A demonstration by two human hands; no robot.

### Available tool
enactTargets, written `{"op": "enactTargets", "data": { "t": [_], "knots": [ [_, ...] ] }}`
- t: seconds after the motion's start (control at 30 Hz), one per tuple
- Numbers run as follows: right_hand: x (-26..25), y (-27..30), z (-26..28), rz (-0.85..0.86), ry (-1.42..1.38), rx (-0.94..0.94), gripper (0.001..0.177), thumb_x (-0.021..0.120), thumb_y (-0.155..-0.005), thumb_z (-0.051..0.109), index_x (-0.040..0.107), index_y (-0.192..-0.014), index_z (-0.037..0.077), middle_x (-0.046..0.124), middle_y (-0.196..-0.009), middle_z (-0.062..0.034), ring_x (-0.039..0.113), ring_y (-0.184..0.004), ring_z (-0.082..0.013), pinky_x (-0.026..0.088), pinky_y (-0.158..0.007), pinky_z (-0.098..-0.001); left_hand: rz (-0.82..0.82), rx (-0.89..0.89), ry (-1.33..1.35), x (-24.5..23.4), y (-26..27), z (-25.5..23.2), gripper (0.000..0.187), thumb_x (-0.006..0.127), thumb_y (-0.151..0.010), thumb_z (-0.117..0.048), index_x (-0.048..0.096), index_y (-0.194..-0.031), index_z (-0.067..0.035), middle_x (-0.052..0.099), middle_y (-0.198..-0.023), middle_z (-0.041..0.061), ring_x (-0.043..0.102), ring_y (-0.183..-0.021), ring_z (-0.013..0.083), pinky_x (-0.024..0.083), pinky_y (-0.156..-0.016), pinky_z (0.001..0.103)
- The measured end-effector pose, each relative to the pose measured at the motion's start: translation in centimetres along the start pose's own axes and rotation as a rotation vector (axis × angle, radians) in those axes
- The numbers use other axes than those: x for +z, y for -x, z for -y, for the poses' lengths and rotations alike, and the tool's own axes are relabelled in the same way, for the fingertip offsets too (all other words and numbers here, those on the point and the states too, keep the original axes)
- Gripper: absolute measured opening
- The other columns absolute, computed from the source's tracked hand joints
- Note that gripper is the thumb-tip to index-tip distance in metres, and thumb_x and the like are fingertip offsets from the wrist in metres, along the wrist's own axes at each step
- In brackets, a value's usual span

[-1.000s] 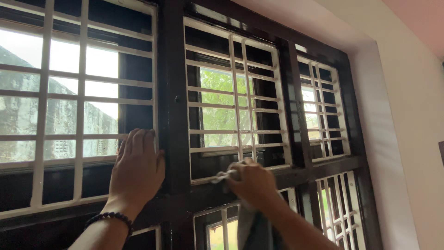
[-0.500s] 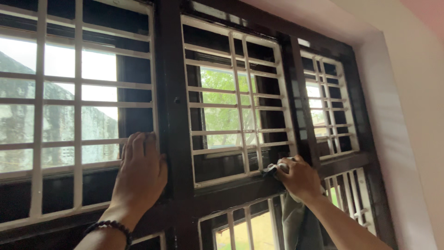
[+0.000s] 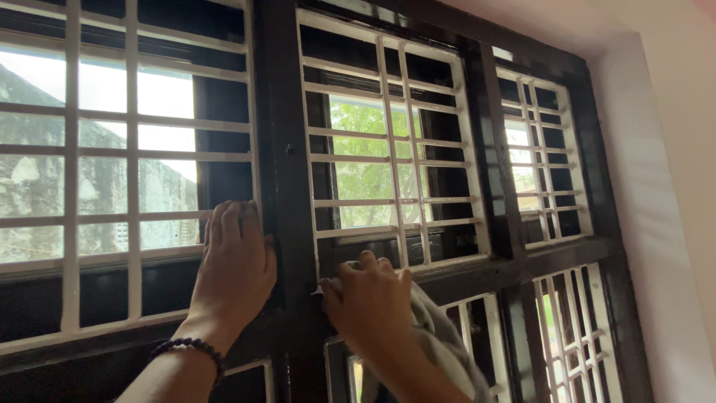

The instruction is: The person wipes the dark metal window frame and the white security bars using a grey cloth. They clean the top horizontal frame, the vertical bars, and the horizontal bars of the window grid. The person uses both hands to maneuver the cloth around the bars and frame.

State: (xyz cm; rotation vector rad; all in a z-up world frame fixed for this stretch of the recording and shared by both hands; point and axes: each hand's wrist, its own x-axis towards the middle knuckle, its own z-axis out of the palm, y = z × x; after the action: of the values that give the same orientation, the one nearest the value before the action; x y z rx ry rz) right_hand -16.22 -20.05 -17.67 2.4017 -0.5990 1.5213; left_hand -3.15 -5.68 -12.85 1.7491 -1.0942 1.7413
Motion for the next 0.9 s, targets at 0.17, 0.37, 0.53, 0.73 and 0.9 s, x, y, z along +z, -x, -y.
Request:
{"op": "enactTargets", "data": {
  "t": [0.17, 0.37, 0.53, 0.73, 0.9],
  "knots": [
    [-2.0, 0.2, 0.3, -0.012, -0.171, -0.004, 0.038, 0.069, -0.089, 0.051, 0.078, -0.1, 0.015, 0.07, -0.106, -0.0138, 0.067, -0.101, -0.0277, 0.053, -0.084, -0.0526, 0.045, -0.01, 0.005, -0.2, 0.0, 0.0, 0.051, 0.052, -0.098, -0.021, 0.039, -0.136, 0.01, 0.041, -0.135, 0.027, 0.036, -0.139, 0.0408, 0.032, -0.12, 0.049],
    [-2.3, -1.8, -2.4, 0.288, -0.201, 0.098, 0.04, 0.074, -0.083, 0.054, 0.076, -0.106, 0.021, 0.063, -0.104, -0.0123, 0.064, -0.098, -0.0251, 0.056, -0.081, -0.0446, 0.031, 0.034, -0.012, -1.2, 0.1, 0.3, 0.054, 0.053, -0.095, -0.025, 0.04, -0.137, 0.008, 0.044, -0.133, 0.024, 0.04, -0.137, 0.0365, 0.033, -0.119, 0.047],
    [0.2, -2.7, -7.0, 0.339, -0.246, 0.231, 0.041, 0.072, -0.081, 0.057, 0.077, -0.107, 0.025, 0.069, -0.102, -0.0091, 0.071, -0.093, -0.0243, 0.06, -0.083, -0.0438, 0.078, 0.008, -0.059, -1.6, -0.2, -0.1, 0.051, 0.051, -0.099, -0.027, 0.044, -0.135, 0.008, 0.049, -0.131, 0.021, 0.043, -0.135, 0.034, 0.034, -0.121, 0.045],
    [2.2, -2.7, -11.3, 0.168, -0.311, 0.351, 0.052, 0.078, -0.071, 0.053, 0.077, -0.114, 0.025, 0.071, -0.115, -0.0099, 0.072, -0.107, -0.0301, 0.056, -0.094, -0.0452, -0.018, 0.027, -0.066, -1.5, 0.2, 0.0, 0.057, 0.053, -0.097, -0.029, 0.045, -0.138, 0.01, 0.05, -0.135, 0.024, 0.043, -0.138, 0.0372, 0.034, -0.119, 0.046],
    [2.4, -2.1, -10.5, 0.118, -0.255, 0.411, 0.049, 0.079, -0.073, 0.052, 0.076, -0.115, 0.027, 0.069, -0.12, -0.0114, 0.069, -0.111, -0.0327, 0.053, -0.097, -0.0485, -0.01, 0.003, -0.027, -0.9, 0.7, 0.2, 0.059, 0.051, -0.098, -0.028, 0.042, -0.142, 0.009, 0.047, -0.141, 0.026, 0.039, -0.142, 0.0388, 0.033, -0.12, 0.047]
  ]
}}
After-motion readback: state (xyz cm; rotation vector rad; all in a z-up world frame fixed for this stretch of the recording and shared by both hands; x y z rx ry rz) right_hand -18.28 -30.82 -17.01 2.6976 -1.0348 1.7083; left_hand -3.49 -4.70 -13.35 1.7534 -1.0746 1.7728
